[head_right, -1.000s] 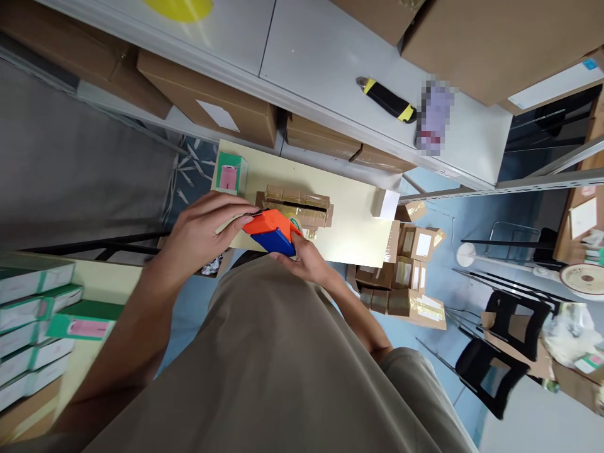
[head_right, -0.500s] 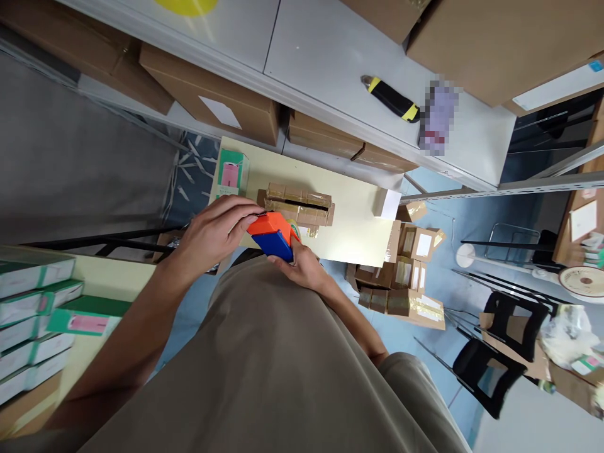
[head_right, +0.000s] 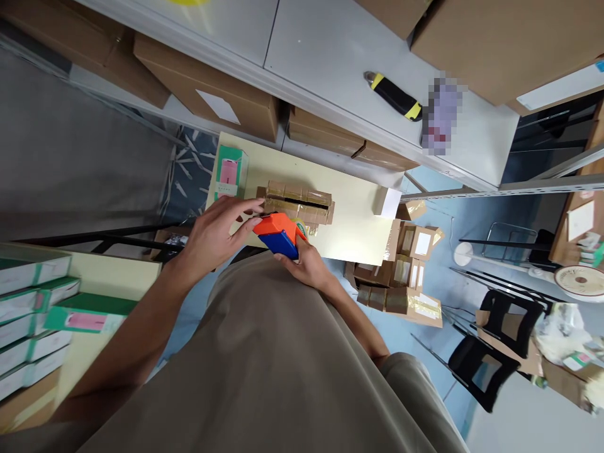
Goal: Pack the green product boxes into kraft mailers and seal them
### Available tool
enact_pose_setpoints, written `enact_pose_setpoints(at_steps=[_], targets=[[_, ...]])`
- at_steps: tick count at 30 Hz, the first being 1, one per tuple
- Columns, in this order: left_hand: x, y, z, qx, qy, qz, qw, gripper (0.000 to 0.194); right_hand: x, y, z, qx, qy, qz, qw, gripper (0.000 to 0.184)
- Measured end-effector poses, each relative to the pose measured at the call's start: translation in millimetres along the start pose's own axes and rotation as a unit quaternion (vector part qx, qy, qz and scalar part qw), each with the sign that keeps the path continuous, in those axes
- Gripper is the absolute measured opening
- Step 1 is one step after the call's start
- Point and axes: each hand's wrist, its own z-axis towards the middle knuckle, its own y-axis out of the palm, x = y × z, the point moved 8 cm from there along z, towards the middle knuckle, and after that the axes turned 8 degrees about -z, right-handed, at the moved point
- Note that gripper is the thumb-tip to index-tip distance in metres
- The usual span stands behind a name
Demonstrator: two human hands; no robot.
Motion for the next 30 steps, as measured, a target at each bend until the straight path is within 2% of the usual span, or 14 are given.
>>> enact_pose_setpoints(at_steps=[7, 13, 16, 21, 27, 30], targets=[[15, -15.3, -5, 0.079, 0.003, 0.023, 0.997, 0.041, -8, -11, -1, 0.012, -0.012, -0.015, 1.0, 0.04], [23, -12.8, -12, 0.063, 0.039, -0.005, 0.997, 0.036, -12, -11, -6, 0.009, -0.027, -0.017, 0.999, 0.046], [22, -11.6, -17, 0.074, 0.042, -0.01, 0.996, 0.035, -14, -10, -8, 0.009, -0.031, -0.025, 0.999, 0.048], [12, -6.4, -22, 0.088, 0.014, -0.022, 0.996, 0.033, -13, -3, -14, 0.004, -0.023, -0.026, 0.999, 0.047], [9, -1.4, -21, 0.075, -0.022, -0.048, 0.996, 0.036, -7, 3, -17, 0.011, -0.007, -0.036, 0.999, 0.043], [4, -3.6, -18, 0.069, -0.066, -0.114, 0.989, 0.053, -5, -4, -18, -0.002, 0.005, -0.043, 0.999, 0.043]])
